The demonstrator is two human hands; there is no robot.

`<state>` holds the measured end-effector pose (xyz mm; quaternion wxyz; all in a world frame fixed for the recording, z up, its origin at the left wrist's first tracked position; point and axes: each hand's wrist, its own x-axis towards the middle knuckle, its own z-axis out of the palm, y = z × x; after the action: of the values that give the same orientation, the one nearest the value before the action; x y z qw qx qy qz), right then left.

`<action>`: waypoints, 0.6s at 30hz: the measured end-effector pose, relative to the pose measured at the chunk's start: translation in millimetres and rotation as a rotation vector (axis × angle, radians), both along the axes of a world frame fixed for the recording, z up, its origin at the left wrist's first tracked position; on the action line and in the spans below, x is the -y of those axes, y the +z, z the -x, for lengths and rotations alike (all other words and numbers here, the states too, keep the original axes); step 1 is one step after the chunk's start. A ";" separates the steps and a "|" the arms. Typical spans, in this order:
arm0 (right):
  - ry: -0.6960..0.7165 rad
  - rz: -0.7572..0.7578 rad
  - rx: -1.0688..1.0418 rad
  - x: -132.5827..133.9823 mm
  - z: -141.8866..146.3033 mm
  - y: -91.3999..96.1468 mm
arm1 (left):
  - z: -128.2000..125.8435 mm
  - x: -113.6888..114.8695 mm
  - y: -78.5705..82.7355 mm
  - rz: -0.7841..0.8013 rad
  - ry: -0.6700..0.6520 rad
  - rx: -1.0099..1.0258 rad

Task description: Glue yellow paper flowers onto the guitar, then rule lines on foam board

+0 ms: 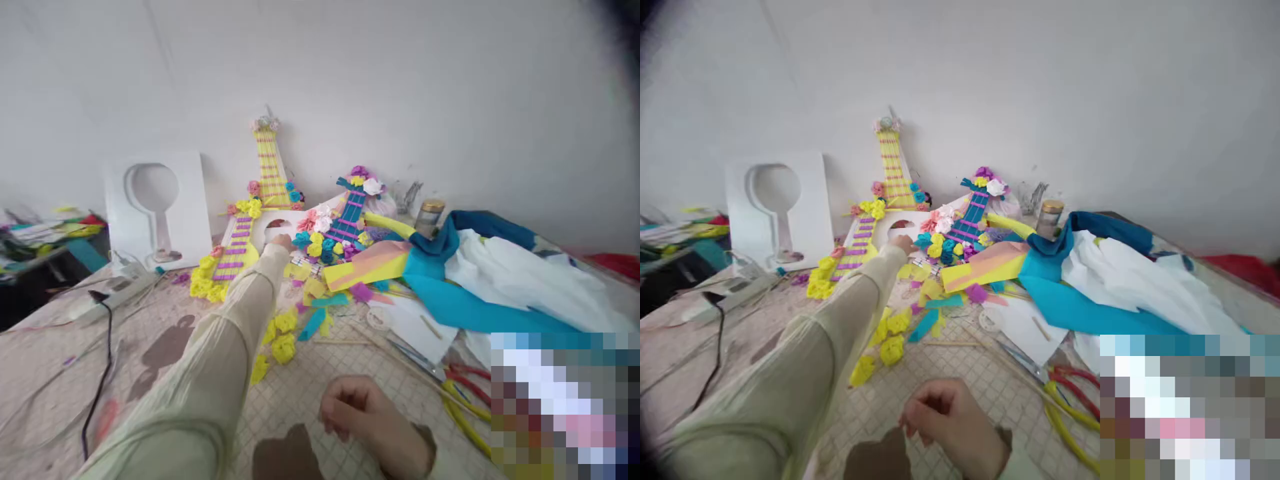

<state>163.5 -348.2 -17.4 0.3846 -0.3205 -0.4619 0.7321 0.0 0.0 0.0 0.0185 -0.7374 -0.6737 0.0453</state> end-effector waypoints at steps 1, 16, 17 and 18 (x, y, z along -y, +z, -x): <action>0.001 0.001 0.003 -0.3 0.3 0.2 | -1.1 -1.3 -0.8 -0.010 0.020 -0.005; -0.047 -0.033 0.057 -4.0 -2.9 0.9 | 52.7 27.0 74.0 -0.014 0.049 -0.197; -0.043 -0.037 0.066 -3.6 -3.5 1.4 | 71.4 32.5 92.5 -0.003 0.059 -0.211; -0.042 -0.039 0.073 -3.0 -4.3 1.7 | 92.5 39.1 111.5 0.006 0.076 -0.226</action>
<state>167.7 -345.2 -15.7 0.3888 -0.3493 -0.4831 0.7025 -92.5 -39.1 111.5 0.0905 -0.7016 -0.6945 0.1310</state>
